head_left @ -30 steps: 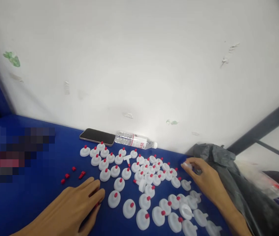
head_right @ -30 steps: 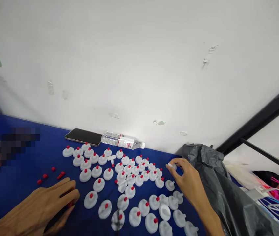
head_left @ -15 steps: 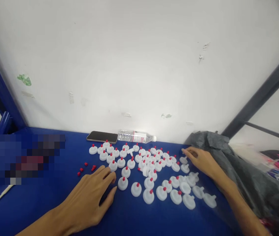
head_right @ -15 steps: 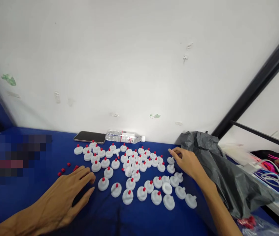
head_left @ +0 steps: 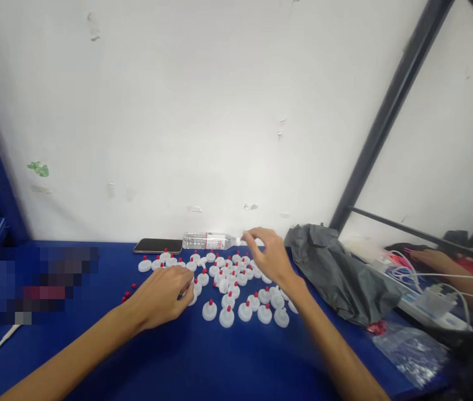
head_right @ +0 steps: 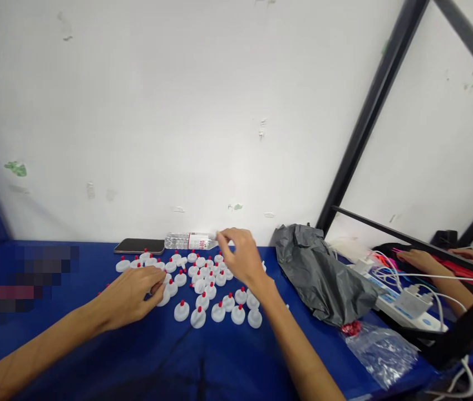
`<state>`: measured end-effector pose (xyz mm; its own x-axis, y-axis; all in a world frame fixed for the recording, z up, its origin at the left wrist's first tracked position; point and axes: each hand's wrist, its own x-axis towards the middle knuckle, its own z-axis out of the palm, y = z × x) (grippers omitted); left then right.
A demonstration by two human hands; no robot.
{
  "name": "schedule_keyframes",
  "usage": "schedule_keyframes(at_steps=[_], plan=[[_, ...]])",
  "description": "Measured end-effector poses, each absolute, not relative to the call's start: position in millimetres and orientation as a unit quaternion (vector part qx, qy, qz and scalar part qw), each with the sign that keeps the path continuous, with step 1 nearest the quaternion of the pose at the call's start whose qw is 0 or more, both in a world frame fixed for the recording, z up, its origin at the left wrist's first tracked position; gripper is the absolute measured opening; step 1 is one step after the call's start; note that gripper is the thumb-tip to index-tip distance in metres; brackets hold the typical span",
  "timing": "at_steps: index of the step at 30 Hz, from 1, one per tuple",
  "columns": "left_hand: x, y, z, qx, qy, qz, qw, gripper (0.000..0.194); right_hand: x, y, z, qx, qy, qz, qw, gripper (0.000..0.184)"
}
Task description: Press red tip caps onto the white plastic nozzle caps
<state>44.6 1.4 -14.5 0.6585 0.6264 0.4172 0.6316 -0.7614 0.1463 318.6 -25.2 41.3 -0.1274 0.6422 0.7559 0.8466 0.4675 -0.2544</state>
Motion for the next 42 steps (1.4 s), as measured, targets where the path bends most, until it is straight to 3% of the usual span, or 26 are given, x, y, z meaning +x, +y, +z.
schedule_keyframes(at_steps=[3, 6, 11, 16, 22, 32, 38, 42], plan=[[51, 4, -5, -0.891, -0.352, -0.286, -0.006, 0.025, 288, -34, 35, -0.453, -0.795, -0.066, 0.398, 0.024], [60, 2, -1, -0.866, -0.36, -0.346, -0.019, 0.03, 268, -43, 23, -0.423, -0.827, 0.011, 0.37, 0.043], [66, -9, -7, -0.82, -0.361, -0.433, -0.098, 0.035, 259, -49, 19, -0.425, -0.802, 0.113, 0.405, 0.033], [68, -15, -13, -0.801, -0.361, -0.455, -0.143, 0.033, 254, -54, 20, -0.41, -0.815, 0.15, 0.381, 0.03], [66, -16, -16, -0.834, -0.357, -0.415, -0.07, 0.022, 255, -52, 5, -0.428, -0.822, 0.067, 0.369, 0.034], [80, -17, -12, -0.806, -0.363, -0.425, -0.192, 0.042, 278, -38, 6, -0.347, -0.864, -0.16, 0.329, 0.032], [44, -6, -4, -0.802, -0.411, -0.416, -0.119, 0.037, 357, -11, 8, -0.553, -0.725, -0.184, 0.367, 0.028], [31, -9, 2, -0.847, -0.408, -0.338, -0.039, 0.021, 402, -1, 10, -0.608, -0.667, -0.169, 0.396, 0.027]])
